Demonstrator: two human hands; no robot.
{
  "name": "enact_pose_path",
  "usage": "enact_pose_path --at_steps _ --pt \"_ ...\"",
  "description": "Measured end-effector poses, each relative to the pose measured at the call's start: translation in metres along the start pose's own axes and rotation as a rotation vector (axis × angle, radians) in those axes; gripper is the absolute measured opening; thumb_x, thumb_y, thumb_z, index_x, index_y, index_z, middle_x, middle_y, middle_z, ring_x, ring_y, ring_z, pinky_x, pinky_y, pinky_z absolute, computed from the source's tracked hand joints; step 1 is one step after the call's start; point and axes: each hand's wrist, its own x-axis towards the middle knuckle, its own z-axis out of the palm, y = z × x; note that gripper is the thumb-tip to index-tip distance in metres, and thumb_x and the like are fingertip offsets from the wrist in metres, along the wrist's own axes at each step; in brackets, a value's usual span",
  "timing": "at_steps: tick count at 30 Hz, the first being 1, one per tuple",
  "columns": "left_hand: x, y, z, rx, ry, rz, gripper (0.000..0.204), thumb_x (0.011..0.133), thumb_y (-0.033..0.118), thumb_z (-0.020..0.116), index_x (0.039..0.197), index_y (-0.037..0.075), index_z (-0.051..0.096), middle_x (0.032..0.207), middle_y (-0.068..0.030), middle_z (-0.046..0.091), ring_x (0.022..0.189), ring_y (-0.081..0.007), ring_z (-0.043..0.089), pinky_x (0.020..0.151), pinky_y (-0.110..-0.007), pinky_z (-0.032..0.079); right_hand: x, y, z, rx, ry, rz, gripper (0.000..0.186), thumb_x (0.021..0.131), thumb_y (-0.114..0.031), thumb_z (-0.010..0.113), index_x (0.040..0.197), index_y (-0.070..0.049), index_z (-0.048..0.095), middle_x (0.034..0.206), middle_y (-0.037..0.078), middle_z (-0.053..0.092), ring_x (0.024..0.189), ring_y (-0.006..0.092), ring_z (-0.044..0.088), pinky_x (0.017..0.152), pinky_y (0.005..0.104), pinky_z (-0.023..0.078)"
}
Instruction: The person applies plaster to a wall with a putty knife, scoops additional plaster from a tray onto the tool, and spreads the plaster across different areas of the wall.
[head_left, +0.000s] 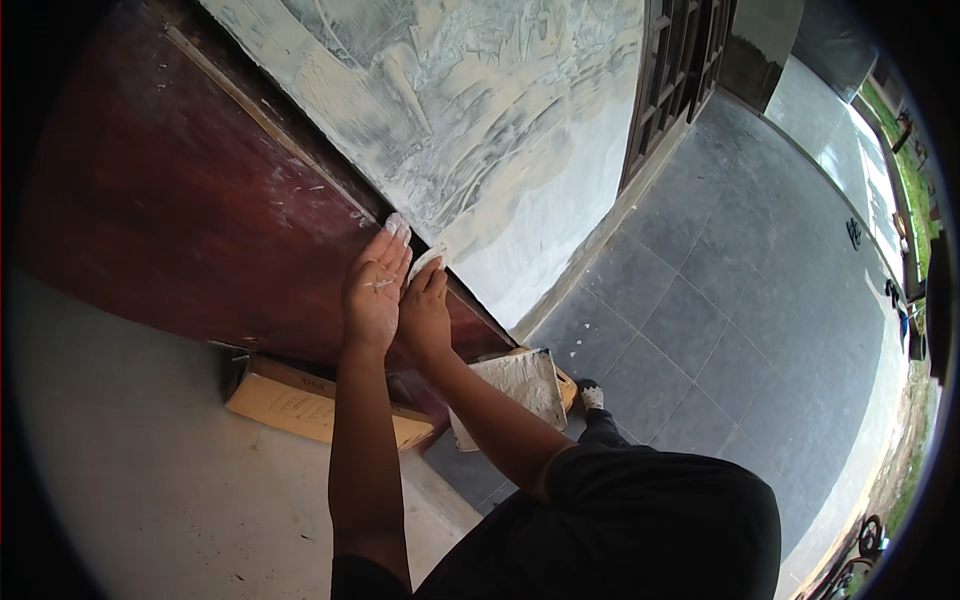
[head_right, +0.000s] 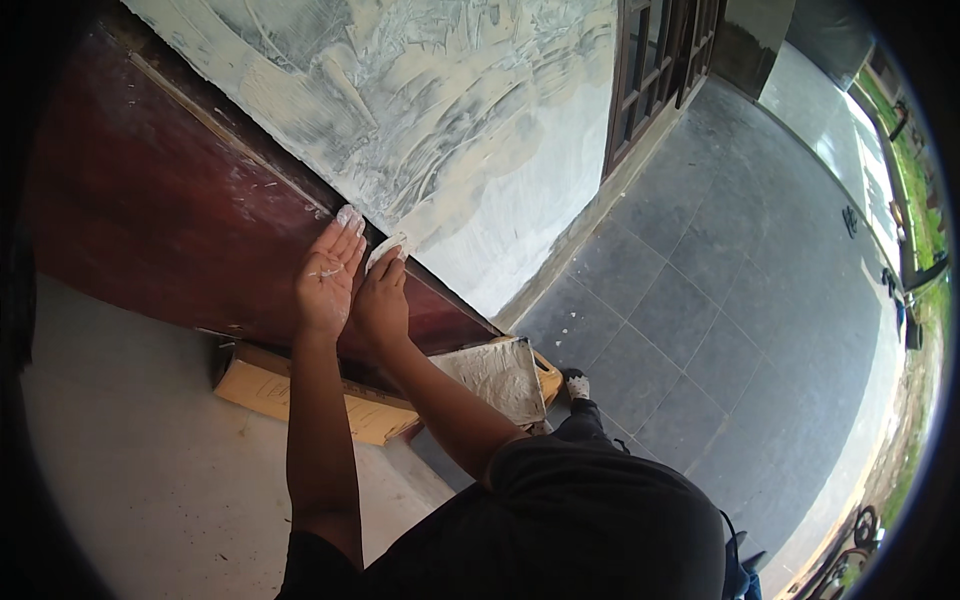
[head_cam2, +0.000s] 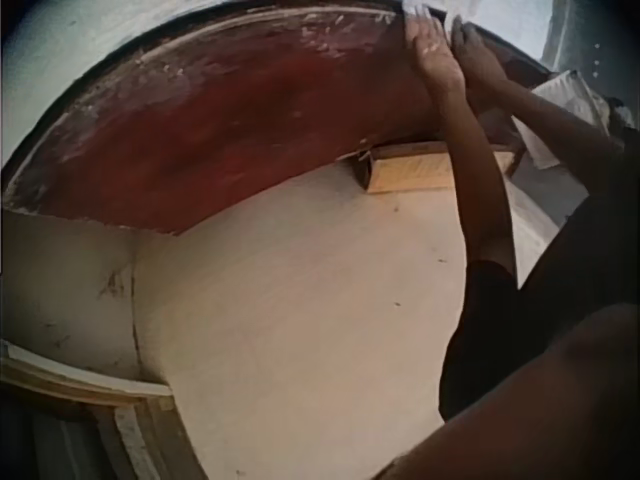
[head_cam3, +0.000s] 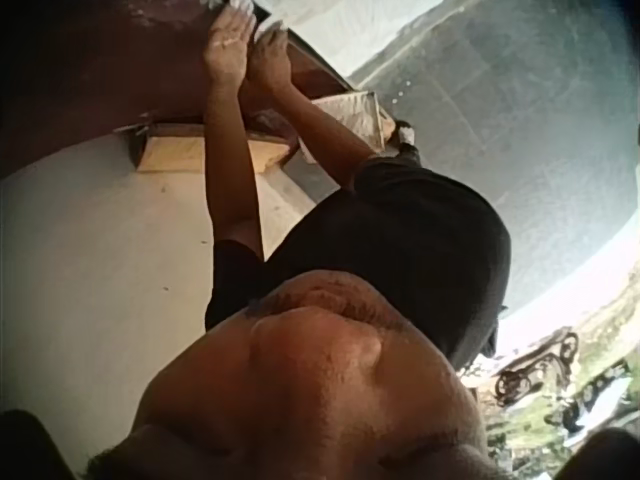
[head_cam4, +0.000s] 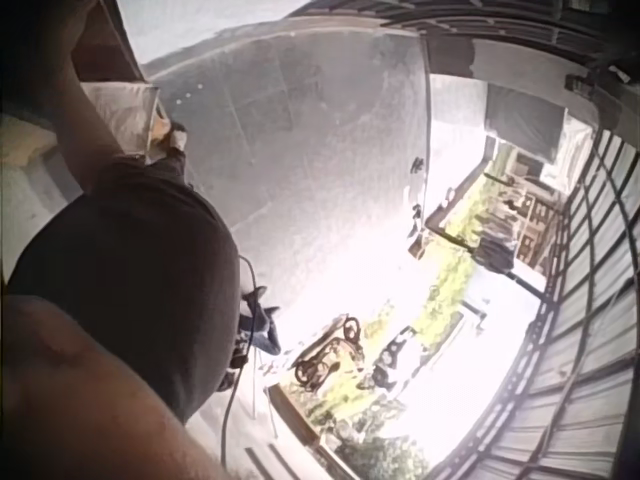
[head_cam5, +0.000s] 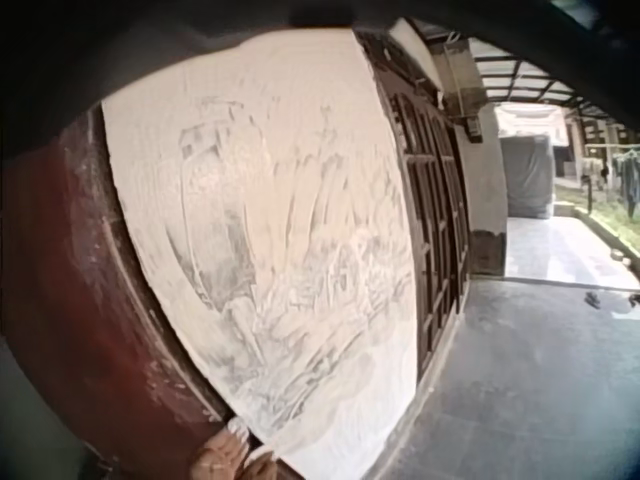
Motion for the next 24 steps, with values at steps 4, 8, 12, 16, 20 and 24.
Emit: enact_pose_path --at_steps 4,8,12,16,20,24 --pt "0.000 -0.005 0.002 -0.045 0.002 0.027 0.062 0.081 0.005 0.037 0.138 -0.016 0.027 0.148 -0.0268 0.029 0.140 -0.0323 0.027 0.116 -0.042 0.022 -0.004 0.024 -0.054 0.134 -0.167 -0.033 0.060 0.079 -0.005 0.050 0.133 0.015 0.031 0.119 0.027 0.047 0.108 0.0347 0.054 0.087 0.0383 0.049" --pt "-0.011 -0.014 0.005 -0.039 0.042 0.072 0.059 0.082 0.006 0.034 0.138 -0.014 0.028 0.147 -0.0270 0.031 0.139 -0.0346 0.029 0.116 -0.044 0.023 0.014 0.038 -0.132 0.584 -0.582 0.226 0.045 0.081 -0.002 0.048 0.123 0.012 0.044 0.106 0.020 0.057 0.098 0.0282 0.060 0.086 0.0354 0.050" --pt "-0.020 -0.026 0.011 -0.080 0.099 0.087 0.060 0.082 0.006 0.035 0.138 -0.014 0.029 0.146 -0.0268 0.031 0.138 -0.0338 0.031 0.116 -0.044 0.024 0.018 0.060 -0.161 1.170 -0.623 0.455 0.038 0.078 0.003 0.047 0.115 0.008 0.052 0.102 0.014 0.062 0.091 0.0228 0.063 0.083 0.0321 0.051" --pt "-0.036 -0.042 0.010 -0.113 0.148 0.110 0.059 0.084 0.010 0.038 0.139 -0.012 0.031 0.146 -0.0237 0.035 0.138 -0.0312 0.032 0.116 -0.041 0.023 0.021 0.082 -0.177 1.199 -0.661 0.523 0.046 0.076 0.006 0.044 0.122 0.010 0.046 0.111 0.019 0.059 0.099 0.0277 0.063 0.088 0.0375 0.051" --pt "-0.060 -0.075 0.014 -0.195 0.325 0.097 0.058 0.084 0.009 0.037 0.138 -0.012 0.034 0.146 -0.0240 0.035 0.138 -0.0314 0.033 0.115 -0.042 0.024 0.031 0.121 -0.182 1.101 -0.626 0.568 0.046 0.079 0.006 0.043 0.125 0.012 0.042 0.114 0.021 0.057 0.103 0.0312 0.062 0.090 0.0429 0.053" --pt "-0.074 -0.105 0.027 -0.170 0.432 0.072 0.056 0.084 0.008 0.036 0.137 -0.011 0.036 0.144 -0.0234 0.037 0.137 -0.0307 0.035 0.115 -0.042 0.026 0.059 0.148 -0.182 1.029 -0.538 0.620 0.044 0.080 0.003 0.045 0.123 0.010 0.045 0.112 0.018 0.057 0.099 0.0293 0.063 0.085 0.0394 0.056"
